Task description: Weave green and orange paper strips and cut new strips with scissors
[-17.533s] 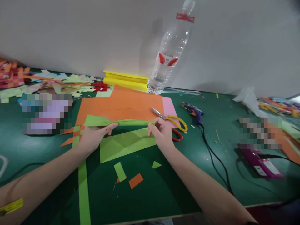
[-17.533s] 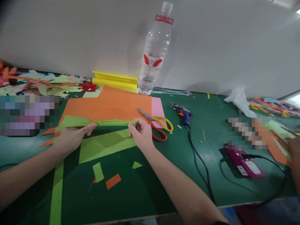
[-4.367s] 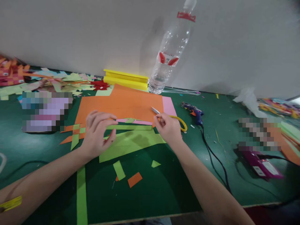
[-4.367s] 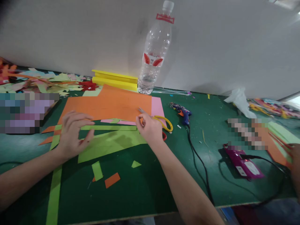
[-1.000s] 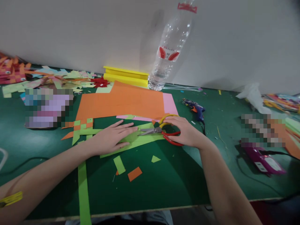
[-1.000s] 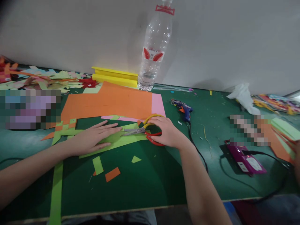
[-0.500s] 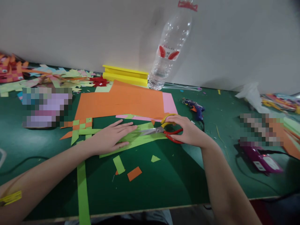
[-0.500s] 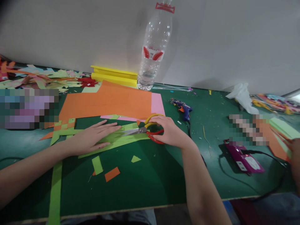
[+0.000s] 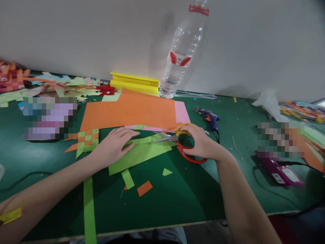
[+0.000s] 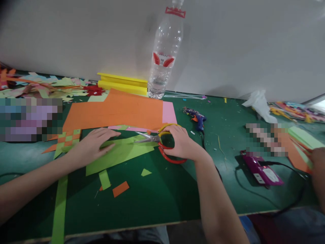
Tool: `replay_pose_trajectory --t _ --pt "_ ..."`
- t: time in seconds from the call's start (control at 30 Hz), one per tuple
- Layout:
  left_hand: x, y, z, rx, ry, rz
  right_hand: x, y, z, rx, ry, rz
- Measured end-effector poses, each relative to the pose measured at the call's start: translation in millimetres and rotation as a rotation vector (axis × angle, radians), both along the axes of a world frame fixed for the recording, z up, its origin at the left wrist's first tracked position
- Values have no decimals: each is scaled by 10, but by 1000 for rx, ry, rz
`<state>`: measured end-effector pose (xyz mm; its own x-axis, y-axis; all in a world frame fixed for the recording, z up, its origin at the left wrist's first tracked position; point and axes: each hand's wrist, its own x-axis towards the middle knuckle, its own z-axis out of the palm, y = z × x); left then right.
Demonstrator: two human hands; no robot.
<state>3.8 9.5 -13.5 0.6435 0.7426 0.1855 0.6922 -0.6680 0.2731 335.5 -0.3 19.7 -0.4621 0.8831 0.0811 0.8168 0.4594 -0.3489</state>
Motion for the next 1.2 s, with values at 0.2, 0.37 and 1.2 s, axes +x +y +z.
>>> replay_pose_trajectory --t 0.2,0.37,1.2 --pt "-24 4 16 51 38 51 -70 1 -4 -30 19 27" --pt "-23 17 27 -30 0 37 -106 1 -44 -16 19 63" --pt "1 -38 29 -113 -130 70 -65 16 -6 25 37 56"
